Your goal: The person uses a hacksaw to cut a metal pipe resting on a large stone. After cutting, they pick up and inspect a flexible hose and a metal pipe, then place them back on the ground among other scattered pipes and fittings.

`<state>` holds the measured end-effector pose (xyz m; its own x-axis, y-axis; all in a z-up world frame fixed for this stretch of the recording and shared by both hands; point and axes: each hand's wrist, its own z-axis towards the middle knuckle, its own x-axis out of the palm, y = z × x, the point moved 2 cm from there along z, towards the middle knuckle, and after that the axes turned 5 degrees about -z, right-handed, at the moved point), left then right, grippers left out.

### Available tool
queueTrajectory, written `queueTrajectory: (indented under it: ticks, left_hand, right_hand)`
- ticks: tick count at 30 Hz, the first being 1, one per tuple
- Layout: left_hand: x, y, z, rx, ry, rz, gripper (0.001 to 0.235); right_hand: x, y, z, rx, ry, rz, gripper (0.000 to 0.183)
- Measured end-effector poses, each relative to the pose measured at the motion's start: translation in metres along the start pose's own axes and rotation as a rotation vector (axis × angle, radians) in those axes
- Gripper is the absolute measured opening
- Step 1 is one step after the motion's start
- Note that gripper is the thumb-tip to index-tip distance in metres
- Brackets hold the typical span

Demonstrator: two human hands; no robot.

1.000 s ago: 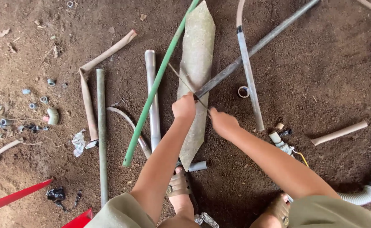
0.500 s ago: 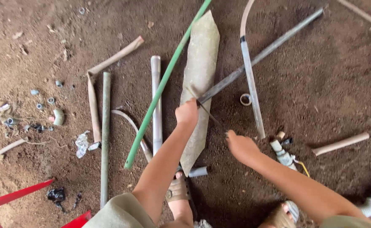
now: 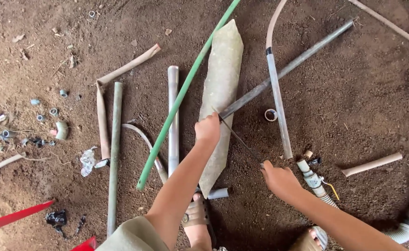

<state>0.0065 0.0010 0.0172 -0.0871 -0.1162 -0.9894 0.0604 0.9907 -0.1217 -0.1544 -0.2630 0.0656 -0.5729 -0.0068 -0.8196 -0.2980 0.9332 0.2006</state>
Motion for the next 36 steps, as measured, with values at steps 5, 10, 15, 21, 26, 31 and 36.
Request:
queueTrajectory:
  ticks: [5,10,15,21,26,31,36]
  left_hand:
    - [0.009,0.002,0.004,-0.024,0.026,-0.017,0.009]
    - [0.013,0.005,0.005,-0.049,0.063,-0.020,0.008]
    - [0.012,0.006,0.008,-0.047,0.032,-0.045,0.007]
    - [-0.012,0.000,0.001,-0.052,0.062,-0.070,0.007]
    - [0.022,0.006,0.011,-0.080,0.041,-0.076,0.014]
    - [0.016,0.002,0.009,-0.100,0.056,-0.096,0.018]
    - [0.011,0.003,0.005,-0.055,0.099,-0.072,0.014]
  right_hand:
    - [-0.032,0.023,0.041,-0.016,-0.013,0.129,0.040]
    - [-0.028,0.033,0.085,-0.070,-0.094,0.206,0.042]
    - [0.010,0.000,0.024,-0.054,-0.105,-0.077,0.038]
    - [0.002,-0.001,-0.011,-0.055,-0.120,-0.217,0.022]
    - [-0.061,0.028,0.025,0.022,0.066,0.182,0.045]
    - [-0.069,0.028,0.040,-0.021,0.023,0.153,0.047]
    - [-0.041,0.012,0.001,-0.015,0.008,0.108,0.042]
